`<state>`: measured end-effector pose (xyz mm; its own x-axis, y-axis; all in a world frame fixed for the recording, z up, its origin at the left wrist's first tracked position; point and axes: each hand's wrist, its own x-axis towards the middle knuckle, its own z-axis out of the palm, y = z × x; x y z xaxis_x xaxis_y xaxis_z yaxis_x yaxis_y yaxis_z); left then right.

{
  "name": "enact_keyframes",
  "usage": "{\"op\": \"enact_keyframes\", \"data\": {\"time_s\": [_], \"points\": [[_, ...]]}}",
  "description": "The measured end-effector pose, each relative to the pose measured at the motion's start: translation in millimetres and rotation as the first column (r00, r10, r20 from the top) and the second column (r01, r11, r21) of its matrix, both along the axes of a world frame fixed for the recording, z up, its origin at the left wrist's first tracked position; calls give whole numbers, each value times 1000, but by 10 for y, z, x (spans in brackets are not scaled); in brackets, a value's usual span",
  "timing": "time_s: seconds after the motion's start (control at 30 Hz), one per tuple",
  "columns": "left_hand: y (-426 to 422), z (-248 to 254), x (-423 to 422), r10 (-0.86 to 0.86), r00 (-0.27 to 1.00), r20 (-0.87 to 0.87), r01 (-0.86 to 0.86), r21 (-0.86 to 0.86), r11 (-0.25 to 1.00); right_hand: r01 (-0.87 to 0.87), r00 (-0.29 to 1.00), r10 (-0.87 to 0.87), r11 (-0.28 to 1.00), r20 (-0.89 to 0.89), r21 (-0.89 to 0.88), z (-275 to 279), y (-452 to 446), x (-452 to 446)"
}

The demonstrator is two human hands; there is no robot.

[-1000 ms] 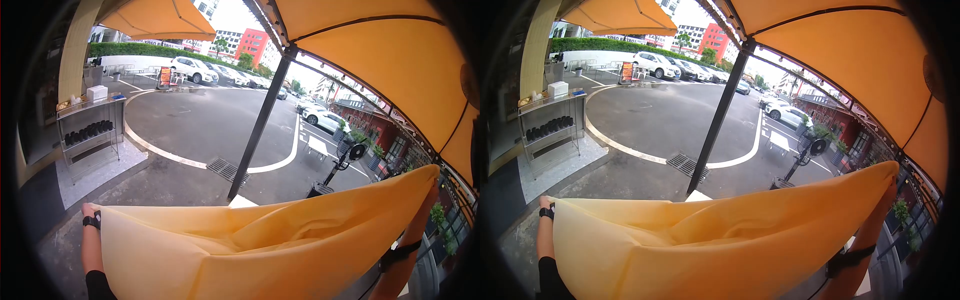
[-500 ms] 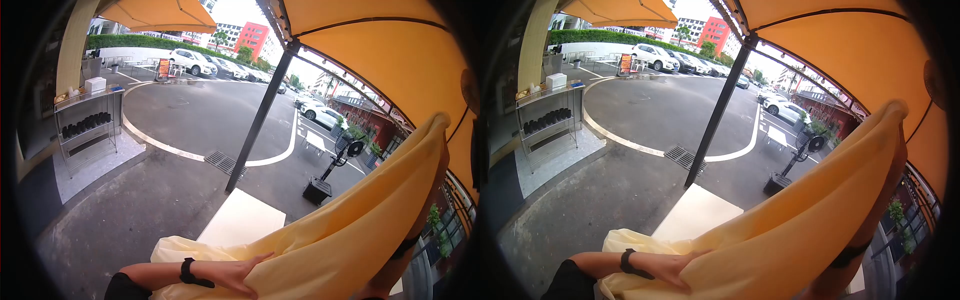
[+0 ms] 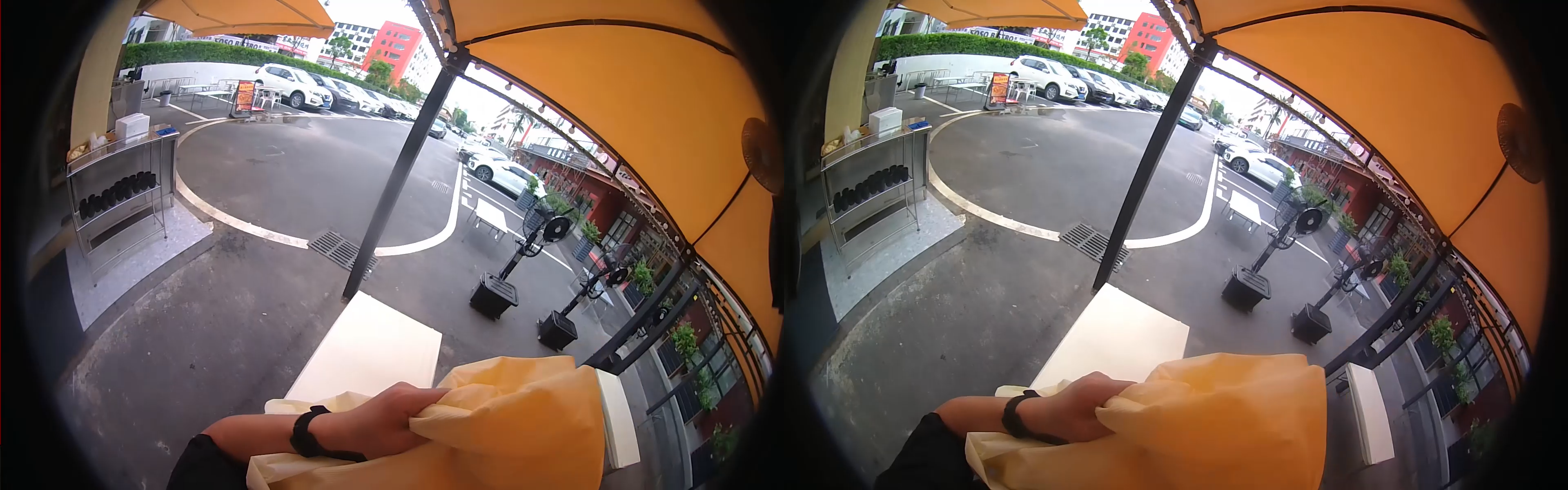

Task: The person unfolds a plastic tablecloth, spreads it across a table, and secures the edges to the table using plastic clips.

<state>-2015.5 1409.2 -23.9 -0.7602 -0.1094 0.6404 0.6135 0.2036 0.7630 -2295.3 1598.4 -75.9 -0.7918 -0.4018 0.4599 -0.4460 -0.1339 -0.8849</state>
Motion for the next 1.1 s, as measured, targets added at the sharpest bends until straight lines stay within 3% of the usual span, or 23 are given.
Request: {"op": "enact_keyframes", "data": {"time_s": [0.07, 0.17, 0.2, 0.27, 0.33, 0.43, 0.47, 0.53, 0.6, 0.63, 0.7, 0.8, 0.87, 0.93, 1.0, 1.03, 1.1], "points": [[60, -39, -181, 25, 999, 20, -25, -12, 1000, -30, 998, 28, 998, 60, 48, -272, -27, 192], [221, -133, -477, 245, 969, -32, -244, 26, 969, -92, 989, 80, 991, 122, 94, -556, -23, 313], [261, -251, -570, 236, 972, -16, -236, 15, 972, -99, 988, 87, 990, 124, 98, -575, -36, 334], [290, -469, -735, 422, 906, 28, -394, -313, 864, -125, 985, 110, 986, 134, 111, -597, -81, 345], [279, -517, -763, 442, 897, -3, -406, -401, 821, -156, 980, 137, 979, 146, 128, -716, -132, 386], [183, -437, -493, 101, 995, 22, -87, -340, 936, -200, 969, 172, 968, 177, 150, -921, -167, 476], [129, -450, -357, 111, 994, 17, -98, -343, 934, -205, 965, 172, 965, 196, 165, -1043, -180, 556], [30, -557, -81, 331, 924, -193, -382, -526, 760, -203, 965, 169, 965, 200, 166, -1036, -194, 557], [-69, -811, 77, 512, 859, 13, -445, -477, 758, -175, 972, 146, 972, 181, 155, -909, -156, 483], [-125, -1187, 37, 476, 864, 165, -412, -314, 855, -158, 977, 133, 976, 167, 147, -846, -134, 436], [-152, -1481, 41, 234, 855, 464, -237, -51, 970, -121, 987, 106, 986, 123, 119, -643, -64, 309], [-23, -1429, 188, -105, 819, 565, -34, 230, 973, -47, 998, 45, 998, 47, 44, -319, 66, 102], [-73, -1327, 307, -166, 781, 602, 4, 262, 965, -2, 1000, 2, 1000, 1, 1, -101, 135, -39], [-217, -1312, 419, -56, 732, 679, -40, 125, 991, 33, 998, -36, 998, -43, -54, 137, 191, -194], [-487, -1353, 559, 197, 664, 721, -76, -196, 978, 61, 994, -71, 993, -87, -104, 360, 211, -327], [-620, -1399, 667, 444, 587, 677, -72, -502, 862, 74, 990, -88, 989, -109, -129, 472, 215, -391], [-812, -1509, 964, 628, 616, 475, -342, -557, 757, 86, 983, -110, 983, -145, -164, 651, 190, -491]]}}
